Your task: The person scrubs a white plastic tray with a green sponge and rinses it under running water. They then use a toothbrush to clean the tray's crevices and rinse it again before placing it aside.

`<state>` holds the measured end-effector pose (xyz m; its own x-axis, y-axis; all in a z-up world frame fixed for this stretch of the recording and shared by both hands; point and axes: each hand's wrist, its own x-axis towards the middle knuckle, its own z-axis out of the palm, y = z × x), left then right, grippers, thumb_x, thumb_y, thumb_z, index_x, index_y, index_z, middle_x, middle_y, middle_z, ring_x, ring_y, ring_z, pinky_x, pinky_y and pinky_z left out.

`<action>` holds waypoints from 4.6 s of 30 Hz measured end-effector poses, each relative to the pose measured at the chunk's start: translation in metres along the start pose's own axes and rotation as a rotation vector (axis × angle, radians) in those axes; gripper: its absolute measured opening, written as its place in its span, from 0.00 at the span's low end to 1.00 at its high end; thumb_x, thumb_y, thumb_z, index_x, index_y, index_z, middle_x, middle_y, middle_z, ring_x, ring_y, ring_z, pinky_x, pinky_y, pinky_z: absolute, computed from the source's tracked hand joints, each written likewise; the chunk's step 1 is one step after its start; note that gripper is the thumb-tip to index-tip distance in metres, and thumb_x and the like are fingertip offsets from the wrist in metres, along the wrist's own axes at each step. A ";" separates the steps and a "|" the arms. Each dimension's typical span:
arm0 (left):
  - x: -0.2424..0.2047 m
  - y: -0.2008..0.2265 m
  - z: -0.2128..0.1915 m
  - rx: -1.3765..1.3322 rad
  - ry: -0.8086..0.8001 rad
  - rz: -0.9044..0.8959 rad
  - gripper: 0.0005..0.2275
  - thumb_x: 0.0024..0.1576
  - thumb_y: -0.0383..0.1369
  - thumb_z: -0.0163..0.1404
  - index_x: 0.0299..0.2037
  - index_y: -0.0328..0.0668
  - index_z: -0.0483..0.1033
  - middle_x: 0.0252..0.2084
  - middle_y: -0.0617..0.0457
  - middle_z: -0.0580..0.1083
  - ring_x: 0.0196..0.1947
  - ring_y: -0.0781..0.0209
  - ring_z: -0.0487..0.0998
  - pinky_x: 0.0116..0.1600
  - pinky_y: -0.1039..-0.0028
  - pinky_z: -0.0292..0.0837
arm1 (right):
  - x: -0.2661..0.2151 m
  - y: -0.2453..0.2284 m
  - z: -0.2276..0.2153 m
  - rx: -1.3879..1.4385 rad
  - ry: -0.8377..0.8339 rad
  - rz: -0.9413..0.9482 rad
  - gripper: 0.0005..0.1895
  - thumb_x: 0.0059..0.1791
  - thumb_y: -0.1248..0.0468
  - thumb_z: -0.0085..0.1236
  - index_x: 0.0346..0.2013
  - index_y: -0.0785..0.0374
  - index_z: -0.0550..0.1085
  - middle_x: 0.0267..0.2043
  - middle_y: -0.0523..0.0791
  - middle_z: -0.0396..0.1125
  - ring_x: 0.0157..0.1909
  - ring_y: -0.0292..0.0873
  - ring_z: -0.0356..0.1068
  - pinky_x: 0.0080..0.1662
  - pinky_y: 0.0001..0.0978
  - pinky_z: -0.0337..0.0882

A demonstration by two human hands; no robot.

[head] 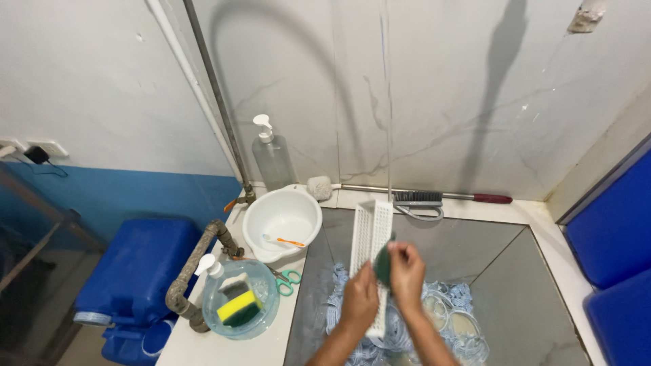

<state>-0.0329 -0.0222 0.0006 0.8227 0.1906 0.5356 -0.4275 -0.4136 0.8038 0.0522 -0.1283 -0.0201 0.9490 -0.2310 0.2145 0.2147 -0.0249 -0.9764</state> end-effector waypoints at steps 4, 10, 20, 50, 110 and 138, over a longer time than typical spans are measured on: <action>-0.013 0.003 0.006 0.019 -0.120 -0.271 0.15 0.66 0.32 0.41 0.54 0.26 0.72 0.26 0.37 0.75 0.23 0.45 0.77 0.30 0.57 0.68 | 0.040 -0.044 0.012 0.119 0.003 0.036 0.12 0.53 0.60 0.58 0.36 0.68 0.78 0.33 0.46 0.73 0.33 0.38 0.68 0.38 0.31 0.71; 0.041 -0.047 -0.010 -0.098 0.124 -0.378 0.14 0.67 0.32 0.43 0.51 0.26 0.76 0.22 0.39 0.71 0.21 0.58 0.68 0.26 0.63 0.63 | -0.084 -0.010 0.007 -0.127 -0.141 0.116 0.10 0.52 0.62 0.59 0.33 0.68 0.78 0.30 0.48 0.68 0.32 0.39 0.63 0.37 0.34 0.66; 0.035 -0.055 0.029 -0.822 0.053 -0.838 0.15 0.66 0.38 0.41 0.40 0.33 0.76 0.33 0.50 0.75 0.29 0.63 0.74 0.36 0.71 0.71 | -0.063 -0.026 -0.021 -0.277 -0.039 -0.644 0.11 0.53 0.65 0.55 0.46 0.70 0.69 0.49 0.51 0.64 0.51 0.45 0.66 0.54 0.31 0.67; 0.067 0.000 -0.012 -0.066 -0.398 0.053 0.34 0.50 0.34 0.62 0.66 0.38 0.59 0.59 0.38 0.69 0.61 0.46 0.70 0.63 0.62 0.67 | 0.021 -0.048 -0.083 -0.211 -0.380 -0.542 0.15 0.48 0.71 0.54 0.49 0.61 0.65 0.66 0.53 0.64 0.58 0.50 0.73 0.51 0.38 0.77; 0.224 -0.154 0.108 0.670 -0.705 -0.490 0.25 0.45 0.50 0.58 0.45 0.39 0.84 0.51 0.38 0.78 0.58 0.38 0.71 0.57 0.57 0.72 | -0.058 0.068 -0.395 -1.597 -0.070 0.252 0.25 0.49 0.53 0.54 0.57 0.62 0.71 0.53 0.57 0.67 0.53 0.59 0.71 0.53 0.49 0.72; 0.205 -0.244 0.089 -0.511 -0.383 -1.061 0.03 0.55 0.19 0.51 0.36 0.32 0.76 0.30 0.48 0.74 0.25 0.61 0.76 0.28 0.70 0.78 | 0.204 -0.038 0.041 -0.350 -0.666 0.410 0.13 0.50 0.73 0.46 0.26 0.75 0.77 0.22 0.54 0.72 0.22 0.48 0.76 0.29 0.37 0.78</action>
<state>0.2731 0.0388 -0.1091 0.8714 -0.0885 -0.4825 0.4902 0.1977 0.8489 0.2466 -0.1348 0.0620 0.8975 0.3292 -0.2933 -0.1546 -0.3881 -0.9086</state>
